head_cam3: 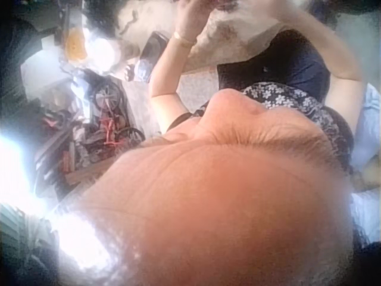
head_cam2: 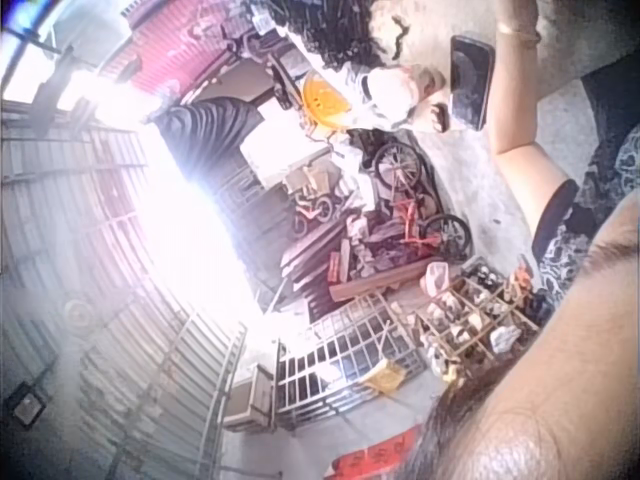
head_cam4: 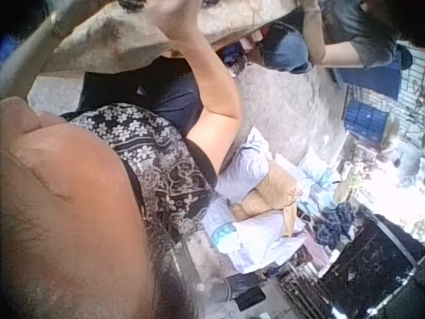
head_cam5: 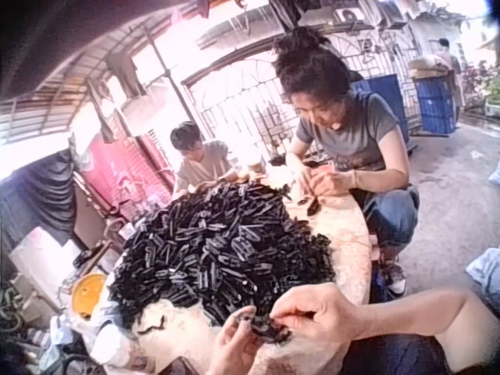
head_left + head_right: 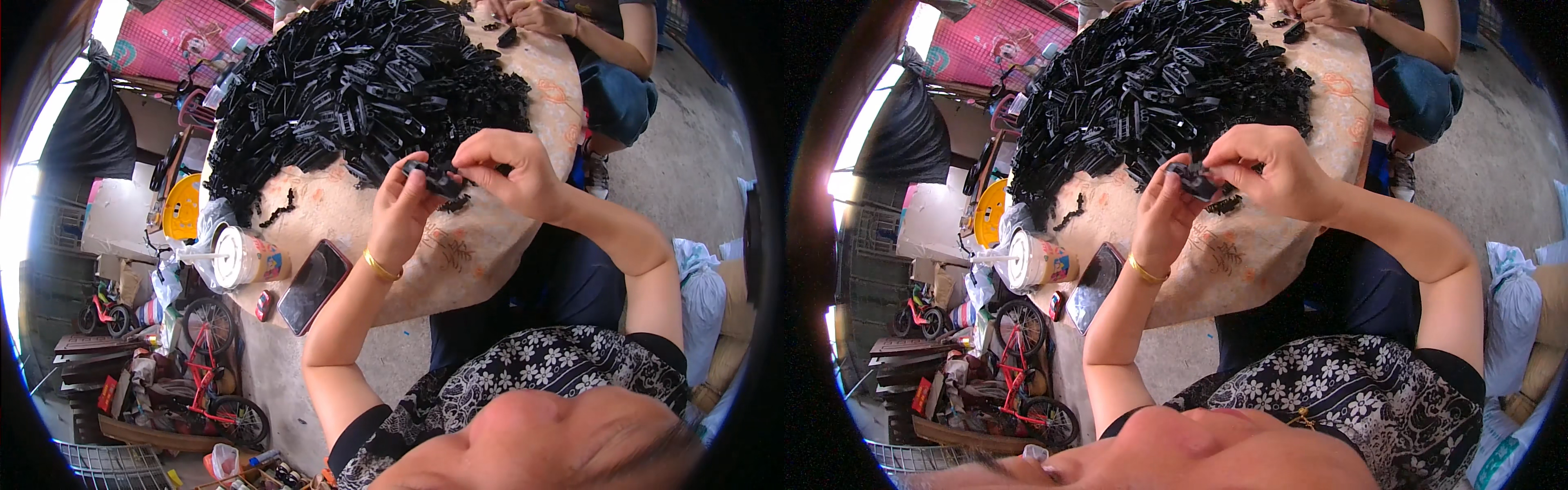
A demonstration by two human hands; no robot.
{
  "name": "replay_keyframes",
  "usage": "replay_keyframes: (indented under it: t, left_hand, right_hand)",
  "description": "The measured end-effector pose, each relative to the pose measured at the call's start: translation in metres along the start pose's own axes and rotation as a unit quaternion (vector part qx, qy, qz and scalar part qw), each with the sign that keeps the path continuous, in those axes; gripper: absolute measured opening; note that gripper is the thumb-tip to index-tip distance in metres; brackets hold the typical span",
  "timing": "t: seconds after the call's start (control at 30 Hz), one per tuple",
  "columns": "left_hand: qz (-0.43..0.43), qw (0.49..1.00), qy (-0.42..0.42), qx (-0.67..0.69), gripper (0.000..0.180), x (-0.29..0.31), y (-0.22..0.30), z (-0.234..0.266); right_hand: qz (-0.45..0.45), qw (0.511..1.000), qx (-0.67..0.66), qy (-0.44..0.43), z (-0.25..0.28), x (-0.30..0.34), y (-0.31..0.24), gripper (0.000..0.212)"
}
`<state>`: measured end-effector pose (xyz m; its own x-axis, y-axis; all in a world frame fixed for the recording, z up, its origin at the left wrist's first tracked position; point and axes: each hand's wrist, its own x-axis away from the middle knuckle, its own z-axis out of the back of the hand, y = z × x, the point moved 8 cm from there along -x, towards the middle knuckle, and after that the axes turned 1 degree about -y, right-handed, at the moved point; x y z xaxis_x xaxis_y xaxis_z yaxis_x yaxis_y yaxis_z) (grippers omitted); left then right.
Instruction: Assembling black plastic hair clips while seated at a table.
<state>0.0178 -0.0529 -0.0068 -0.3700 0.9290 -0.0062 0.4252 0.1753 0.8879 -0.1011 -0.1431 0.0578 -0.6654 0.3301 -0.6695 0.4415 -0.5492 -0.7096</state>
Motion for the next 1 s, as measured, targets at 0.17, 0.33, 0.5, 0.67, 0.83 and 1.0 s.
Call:
replay_keyframes:
  t: [0.17,0.33,0.5,0.67,0.83,1.0]
  left_hand:
    - [0.097,0.991,-0.067,0.055,0.044,0.004,-0.007,-0.01]
    - [0.168,0.981,-0.093,0.007,0.041,0.008,-0.018,-0.009]
    - [0.192,0.974,-0.063,-0.099,0.039,0.008,-0.024,0.006]
    - [0.156,0.969,-0.082,-0.173,0.039,0.011,-0.005,-0.01]
    - [0.046,0.931,-0.062,-0.358,0.041,0.013,0.005,-0.01]
    - [-0.001,0.904,-0.064,-0.423,0.039,0.015,0.002,-0.018]
  right_hand:
    - [0.154,0.983,0.096,-0.018,-0.003,0.0,-0.016,0.017]
    - [0.211,0.965,0.134,-0.077,-0.013,0.005,-0.025,0.024]
    - [0.224,0.95,0.183,-0.119,-0.019,0.01,-0.023,0.026]
    - [0.202,0.952,0.188,-0.13,-0.014,0.007,-0.021,0.022]
    - [-0.07,0.987,0.069,-0.127,-0.012,0.007,0.015,0.025]
    - [-0.115,0.974,0.094,-0.17,-0.008,0.008,0.019,0.029]
